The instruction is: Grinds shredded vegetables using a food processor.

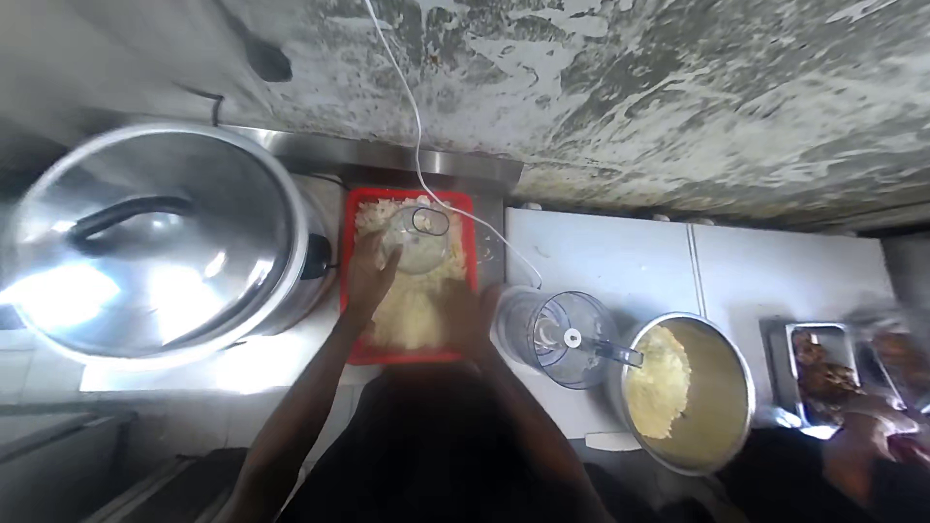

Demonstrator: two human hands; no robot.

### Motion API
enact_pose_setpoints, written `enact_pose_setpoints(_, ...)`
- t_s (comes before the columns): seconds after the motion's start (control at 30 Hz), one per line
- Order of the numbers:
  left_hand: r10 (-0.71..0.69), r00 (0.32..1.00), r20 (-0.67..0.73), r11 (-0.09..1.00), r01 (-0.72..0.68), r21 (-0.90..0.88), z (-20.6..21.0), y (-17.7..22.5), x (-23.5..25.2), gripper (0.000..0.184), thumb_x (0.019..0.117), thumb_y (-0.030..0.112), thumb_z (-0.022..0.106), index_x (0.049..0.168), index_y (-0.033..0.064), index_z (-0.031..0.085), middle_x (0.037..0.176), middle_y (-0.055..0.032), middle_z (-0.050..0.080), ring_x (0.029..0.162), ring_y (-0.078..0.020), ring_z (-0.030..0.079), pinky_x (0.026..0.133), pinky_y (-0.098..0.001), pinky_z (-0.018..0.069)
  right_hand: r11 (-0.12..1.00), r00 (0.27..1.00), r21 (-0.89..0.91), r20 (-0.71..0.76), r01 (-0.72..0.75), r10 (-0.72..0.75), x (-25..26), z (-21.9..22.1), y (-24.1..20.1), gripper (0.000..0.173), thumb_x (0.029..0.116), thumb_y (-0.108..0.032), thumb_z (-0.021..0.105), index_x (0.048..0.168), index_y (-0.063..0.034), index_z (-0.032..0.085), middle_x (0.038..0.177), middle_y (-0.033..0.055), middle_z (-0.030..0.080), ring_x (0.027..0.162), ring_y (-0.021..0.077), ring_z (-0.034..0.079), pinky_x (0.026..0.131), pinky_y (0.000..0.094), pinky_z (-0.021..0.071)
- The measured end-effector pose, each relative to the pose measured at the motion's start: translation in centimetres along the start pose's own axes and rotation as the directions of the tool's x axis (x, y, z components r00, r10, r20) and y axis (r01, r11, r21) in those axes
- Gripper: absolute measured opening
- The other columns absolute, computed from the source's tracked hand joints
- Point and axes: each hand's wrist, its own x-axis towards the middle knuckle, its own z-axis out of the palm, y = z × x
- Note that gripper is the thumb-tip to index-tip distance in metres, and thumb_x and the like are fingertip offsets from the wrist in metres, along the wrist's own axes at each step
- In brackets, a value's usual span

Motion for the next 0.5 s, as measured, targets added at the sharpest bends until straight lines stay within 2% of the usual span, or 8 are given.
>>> enact_pose_setpoints(0.07,-0.204,0.963,0.175,0.973,0.18,0.147,-1.5,-0.3,-3.6,0.053,0.1053,0.048,0.05,0.128,0.003,0.065,0.113,-0.0216,0.07,0.105,-0.037,0.069,0.094,-0.0598,0.0531,0.993,0.996,0.084,0.047,-0.079,0.075,0.3,0.4,0.7,0.073,0.1006,-0.06,0.05,0.148,-0.0042,0.051,0.145,0.0195,0.056,0.138,0.0315,0.051,0.116,0.0494,0.0409)
enact_pose_setpoints(0.1,-0.279,0.925,0.257,0.95,0.228,0.211,-1.5,-1.0,-5.1,0.054,0.1062,0.049,0.046,0.127,0.0032,0.067,0.114,-0.0221,0.07,0.107,-0.0386,0.068,0.096,-0.0618,0.0512,0.99,0.994,0.112,0.071,-0.087,0.079,0.7,1.0,1.1,0.077,0.0997,-0.064,0.049,0.149,-0.0052,0.05,0.145,0.0198,0.056,0.138,0.0321,0.051,0.117,0.0508,0.0398)
enact_pose_setpoints(0.17,-0.362,0.86,0.361,0.927,0.288,0.242,-0.5,-3.3,-7.9,0.055,0.1068,0.047,0.046,0.139,0.0057,0.061,0.134,-0.0212,0.064,0.126,-0.0382,0.06,0.108,-0.0613,0.0441,0.986,0.985,0.123,0.145,-0.116,0.098,1.6,2.6,1.8,0.085,0.0976,-0.071,0.045,0.156,-0.0085,0.042,0.151,0.0225,0.049,0.143,0.0368,0.044,0.119,0.0549,0.035)
enact_pose_setpoints(0.23,-0.378,0.82,0.431,0.925,0.351,0.144,1.7,-6.1,-9.6,0.062,0.1072,0.046,0.046,0.153,0.0049,0.044,0.152,-0.0223,0.048,0.14,-0.0375,0.048,0.116,-0.0582,0.0369,0.98,0.972,0.102,0.177,-0.171,0.152,2.0,4.2,1.6,0.086,0.0958,-0.074,0.045,0.159,-0.0156,0.038,0.159,0.0258,0.037,0.148,0.0426,0.035,0.119,0.0593,0.0322)
enact_pose_setpoints(0.27,-0.406,0.787,0.464,0.901,0.429,0.061,2.6,-6.7,-9.6,0.068,0.1069,0.049,0.045,0.159,0.0064,0.033,0.158,-0.0219,0.04,0.144,-0.0366,0.042,0.118,-0.0569,0.0355,0.976,0.972,0.084,0.144,-0.199,0.186,2.2,4.8,1.1,0.084,0.0939,-0.075,0.047,0.157,-0.0205,0.041,0.158,0.0257,0.037,0.146,0.0439,0.036,0.116,0.061,0.0355)
enact_pose_setpoints(0.33,-0.518,0.735,0.438,0.785,0.611,-0.097,4.1,-6.8,-8.7,0.079,0.1023,0.064,0.043,0.16,0.0127,0.028,0.156,-0.021,0.042,0.138,-0.0371,0.048,0.109,-0.0601,0.0444,0.973,0.975,0.067,0.052,-0.219,0.216,2.8,6.4,0.8,0.078,0.0917,-0.077,0.048,0.152,-0.0276,0.049,0.154,0.022,0.044,0.14,0.0431,0.043,0.109,0.0635,0.0411)
enact_pose_setpoints(0.4,-0.603,0.685,0.408,0.665,0.715,-0.216,4.9,-6.2,-8.3,0.084,0.0968,0.075,0.041,0.16,0.0196,0.028,0.151,-0.0214,0.046,0.129,-0.0407,0.053,0.096,-0.0657,0.0482,0.965,0.976,0.145,0.023,-0.216,0.215,3.2,7.6,1.4,0.074,0.094,-0.074,0.047,0.152,-0.0275,0.05,0.151,0.0193,0.049,0.138,0.0401,0.048,0.108,0.0625,0.0432)
enact_pose_setpoints(0.5,-0.601,0.729,0.328,0.671,0.683,-0.29,6.0,-6.5,-9.1,0.082,0.0992,0.072,0.038,0.161,0.0193,0.027,0.162,-0.0156,0.035,0.144,-0.0374,0.04,0.108,-0.0658,0.04,0.894,0.964,0.369,0.032,-0.256,0.263,2.8,8.8,1.5,0.078,0.0957,-0.07,0.051,0.155,-0.0186,0.046,0.152,0.0215,0.048,0.136,0.0384,0.05,0.109,0.0601,0.0447)
